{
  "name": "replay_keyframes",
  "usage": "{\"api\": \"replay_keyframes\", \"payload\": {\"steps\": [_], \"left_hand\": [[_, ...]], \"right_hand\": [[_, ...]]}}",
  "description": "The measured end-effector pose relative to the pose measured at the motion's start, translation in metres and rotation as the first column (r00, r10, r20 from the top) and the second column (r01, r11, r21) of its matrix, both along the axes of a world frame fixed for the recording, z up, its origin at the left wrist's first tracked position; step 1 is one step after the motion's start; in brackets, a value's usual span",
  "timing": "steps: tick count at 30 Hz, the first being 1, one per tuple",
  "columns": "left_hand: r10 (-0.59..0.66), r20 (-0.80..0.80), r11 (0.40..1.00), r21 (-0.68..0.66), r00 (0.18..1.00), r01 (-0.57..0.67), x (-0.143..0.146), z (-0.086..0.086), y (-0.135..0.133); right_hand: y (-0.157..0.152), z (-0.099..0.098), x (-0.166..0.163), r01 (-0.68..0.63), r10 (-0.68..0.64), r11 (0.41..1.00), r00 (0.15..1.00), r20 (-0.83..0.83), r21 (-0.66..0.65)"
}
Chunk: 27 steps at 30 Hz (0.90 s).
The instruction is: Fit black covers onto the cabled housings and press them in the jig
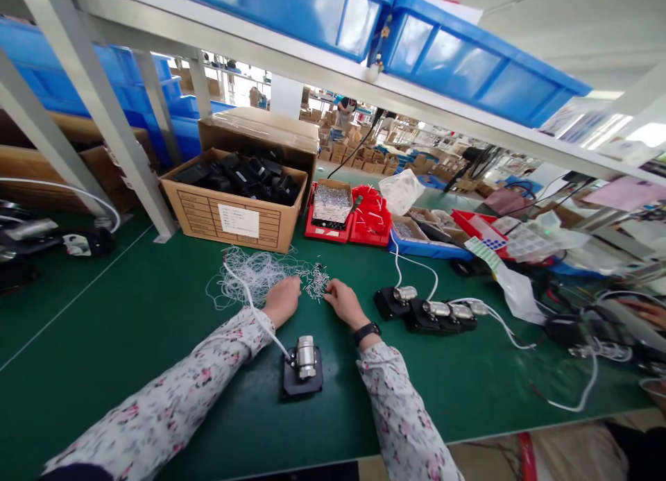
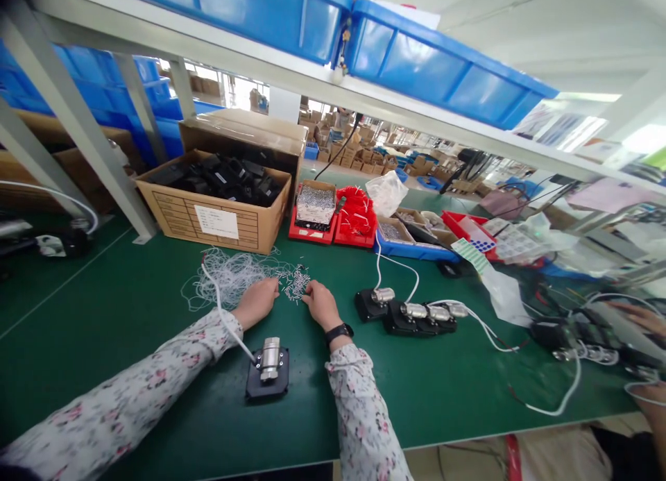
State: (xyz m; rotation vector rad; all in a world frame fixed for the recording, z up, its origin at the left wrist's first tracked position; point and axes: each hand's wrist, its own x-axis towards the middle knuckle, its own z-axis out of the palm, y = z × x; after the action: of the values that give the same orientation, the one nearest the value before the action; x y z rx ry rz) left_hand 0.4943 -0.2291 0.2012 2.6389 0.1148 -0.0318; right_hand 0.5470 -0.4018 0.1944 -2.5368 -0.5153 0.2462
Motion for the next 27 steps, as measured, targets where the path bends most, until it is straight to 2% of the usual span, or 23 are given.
{"api": "replay_keyframes", "payload": {"steps": [4, 7, 10, 13, 16, 18, 20, 22, 24, 26, 27], "left_hand": [[-0.001, 0.007, 1.0, -0.029, 1.0, 0.001, -0.003, 0.002, -0.002], [-0.026, 0.04, 0.995, -0.097, 0.999, 0.03, -0.017, 0.004, 0.003], [-0.027, 0.039, 0.98, -0.196, 0.999, 0.035, -0.045, 0.006, 0.018], [-0.011, 0.004, 0.953, -0.303, 1.0, 0.011, -0.082, 0.009, 0.035], [-0.023, 0.0, 0.876, -0.482, 1.0, 0.02, -0.108, 0.016, 0.039], [-0.049, 0.033, 0.821, -0.567, 0.998, 0.06, -0.114, 0.019, 0.033], [-0.053, 0.04, 0.775, -0.628, 0.998, 0.066, -0.112, 0.02, 0.023], [0.007, -0.04, 0.664, -0.747, 0.999, -0.034, -0.106, 0.018, 0.015], [0.115, -0.181, 0.437, -0.874, 0.977, -0.214, -0.1, 0.012, 0.013], [0.214, -0.305, 0.197, -0.917, 0.928, -0.347, -0.097, 0.007, 0.016], [0.251, -0.343, 0.115, -0.918, 0.905, -0.379, -0.097, 0.004, 0.019]], "right_hand": [[0.003, 0.003, 0.002, -0.008, 0.009, 1.0, 1.0, -0.016, 0.028], [0.003, 0.002, 0.003, 0.012, -0.008, 0.996, 0.999, -0.04, 0.09], [-0.004, 0.001, -0.009, 0.051, -0.034, 0.978, 0.995, -0.089, 0.202], [-0.016, 0.001, -0.039, 0.078, -0.02, 0.944, 0.983, -0.182, 0.321], [-0.026, 0.005, -0.076, 0.129, 0.027, 0.872, 0.95, -0.31, 0.472], [-0.028, 0.008, -0.094, 0.193, 0.072, 0.795, 0.911, -0.405, 0.575], [-0.028, 0.01, -0.103, 0.217, 0.114, 0.757, 0.884, -0.453, 0.616], [-0.027, 0.013, -0.106, 0.191, 0.128, 0.773, 0.887, -0.444, 0.605], [-0.024, 0.014, -0.106, 0.185, 0.136, 0.769, 0.888, -0.44, 0.611], [-0.022, 0.014, -0.107, 0.217, 0.146, 0.727, 0.878, -0.456, 0.652], [-0.021, 0.014, -0.108, 0.237, 0.151, 0.702, 0.872, -0.466, 0.671]]}}
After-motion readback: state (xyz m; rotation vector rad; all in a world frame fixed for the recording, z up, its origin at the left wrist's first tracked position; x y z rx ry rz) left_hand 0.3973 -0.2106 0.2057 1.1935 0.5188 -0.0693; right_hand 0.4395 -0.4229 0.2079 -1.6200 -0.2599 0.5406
